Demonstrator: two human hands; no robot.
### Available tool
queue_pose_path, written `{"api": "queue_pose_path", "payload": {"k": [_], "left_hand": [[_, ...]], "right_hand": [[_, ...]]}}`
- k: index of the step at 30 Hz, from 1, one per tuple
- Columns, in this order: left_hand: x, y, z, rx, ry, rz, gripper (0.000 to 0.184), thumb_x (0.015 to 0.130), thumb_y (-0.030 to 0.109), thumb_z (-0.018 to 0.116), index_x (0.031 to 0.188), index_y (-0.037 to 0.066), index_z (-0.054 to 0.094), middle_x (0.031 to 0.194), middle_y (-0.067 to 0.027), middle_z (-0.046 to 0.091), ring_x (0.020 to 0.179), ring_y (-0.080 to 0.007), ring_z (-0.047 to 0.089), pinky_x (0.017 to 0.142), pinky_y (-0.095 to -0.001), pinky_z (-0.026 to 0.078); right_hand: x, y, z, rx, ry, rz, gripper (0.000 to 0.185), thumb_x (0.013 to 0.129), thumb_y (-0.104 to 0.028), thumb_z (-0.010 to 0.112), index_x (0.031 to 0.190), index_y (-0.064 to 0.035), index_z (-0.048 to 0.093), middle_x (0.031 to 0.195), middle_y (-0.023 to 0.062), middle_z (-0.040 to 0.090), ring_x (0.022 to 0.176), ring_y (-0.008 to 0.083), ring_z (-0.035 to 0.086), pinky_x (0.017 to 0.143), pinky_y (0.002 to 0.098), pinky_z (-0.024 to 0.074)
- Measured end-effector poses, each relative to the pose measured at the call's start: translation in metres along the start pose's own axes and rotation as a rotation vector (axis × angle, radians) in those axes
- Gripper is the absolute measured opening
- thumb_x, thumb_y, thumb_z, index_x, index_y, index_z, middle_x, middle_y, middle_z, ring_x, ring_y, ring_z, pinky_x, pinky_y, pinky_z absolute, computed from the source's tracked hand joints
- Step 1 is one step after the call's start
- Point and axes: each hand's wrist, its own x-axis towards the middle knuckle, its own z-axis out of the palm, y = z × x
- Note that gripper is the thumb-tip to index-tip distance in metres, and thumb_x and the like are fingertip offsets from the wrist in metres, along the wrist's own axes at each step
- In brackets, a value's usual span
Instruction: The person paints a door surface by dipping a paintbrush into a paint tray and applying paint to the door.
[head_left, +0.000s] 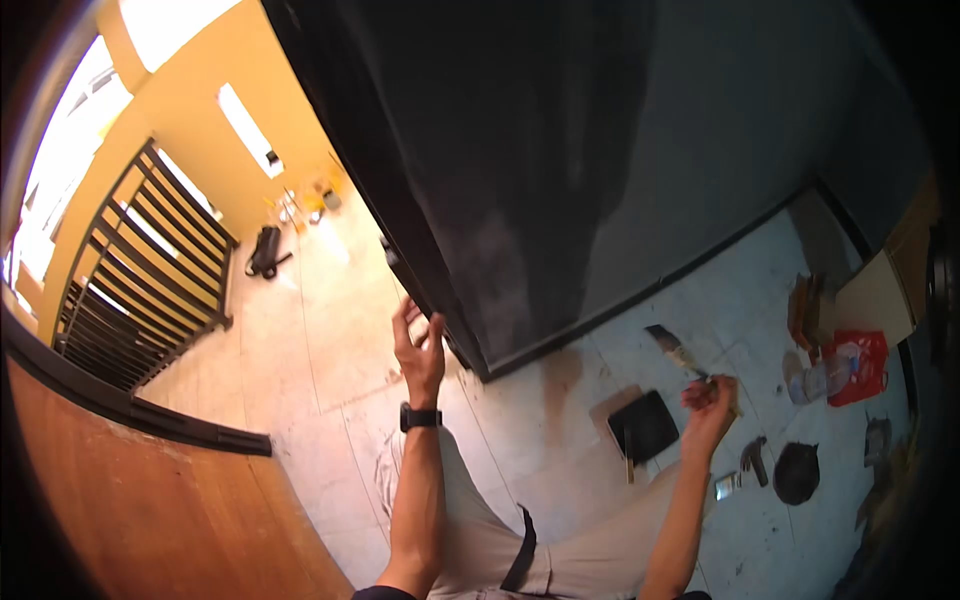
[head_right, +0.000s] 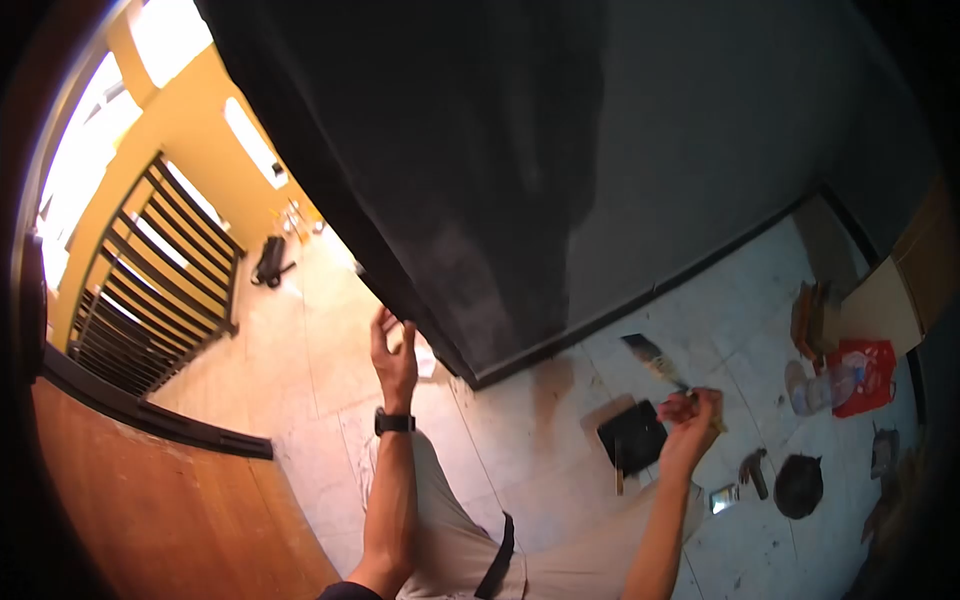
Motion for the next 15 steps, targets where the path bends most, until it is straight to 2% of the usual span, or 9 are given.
{"api": "queue_pose_path", "payload": {"k": [4, 8, 9, 12, 13, 15], "left_hand": [[0.009, 0.001, -0.012, -0.091, -0.094, -0.07, 0.066, 0.09, 0.031, 0.08, 0.142, 0.003, 0.05, 0.124, -0.0128, 0.063, 0.116, -0.021, 0.062, 0.089, -0.0361, 0.06], [0.014, 0.004, -0.018, -0.105, -0.132, -0.109, 0.064, 0.089, 0.031, 0.081, 0.14, 0.004, 0.052, 0.125, -0.0128, 0.063, 0.117, -0.0217, 0.061, 0.091, -0.0373, 0.06], [0.014, -0.001, -0.019, -0.038, -0.143, -0.083, 0.064, 0.092, 0.034, 0.078, 0.142, 0.005, 0.05, 0.128, -0.0105, 0.062, 0.116, -0.0199, 0.061, 0.086, -0.0382, 0.059], [0.018, -0.006, -0.021, -0.008, -0.113, -0.023, 0.058, 0.093, 0.036, 0.077, 0.136, 0.003, 0.056, 0.118, -0.0115, 0.067, 0.11, -0.0199, 0.064, 0.084, -0.0344, 0.058], [0.019, -0.009, -0.02, -0.032, -0.101, -0.013, 0.051, 0.095, 0.033, 0.075, 0.132, 0.003, 0.059, 0.112, -0.0104, 0.069, 0.104, -0.0171, 0.066, 0.081, -0.0296, 0.057], [0.021, -0.013, -0.022, -0.066, -0.13, -0.036, 0.043, 0.097, 0.028, 0.072, 0.13, 0.002, 0.06, 0.11, -0.0097, 0.069, 0.097, -0.0146, 0.067, 0.078, -0.0284, 0.059]], "right_hand": [[-0.067, -0.018, 0.088, 0.248, -0.219, 0.055, 0.03, 0.103, -0.027, 0.049, 0.12, -0.0037, 0.057, 0.082, 0.0167, 0.07, 0.064, 0.0254, 0.071, 0.059, 0.032, 0.0586], [-0.1, -0.048, 0.161, 0.249, -0.335, -0.102, 0.029, 0.103, -0.025, 0.048, 0.115, -0.0004, 0.057, 0.084, 0.0172, 0.07, 0.067, 0.0266, 0.071, 0.062, 0.0347, 0.0596], [-0.104, -0.056, 0.175, 0.245, -0.364, -0.153, 0.027, 0.103, -0.024, 0.048, 0.114, -0.0005, 0.057, 0.084, 0.0174, 0.07, 0.066, 0.0269, 0.071, 0.062, 0.0349, 0.0595], [-0.115, -0.071, 0.21, 0.275, -0.401, -0.269, 0.025, 0.102, -0.022, 0.049, 0.112, -0.0006, 0.057, 0.083, 0.0178, 0.069, 0.064, 0.027, 0.07, 0.061, 0.0355, 0.0594], [-0.116, -0.073, 0.216, 0.293, -0.408, -0.313, 0.024, 0.102, -0.021, 0.049, 0.112, -0.0008, 0.057, 0.083, 0.018, 0.068, 0.062, 0.0269, 0.069, 0.06, 0.0359, 0.0592], [-0.116, -0.075, 0.221, 0.313, -0.414, -0.347, 0.026, 0.102, -0.023, 0.048, 0.113, 0.0, 0.056, 0.082, 0.0187, 0.068, 0.058, 0.0271, 0.067, 0.06, 0.0366, 0.0591]]}}
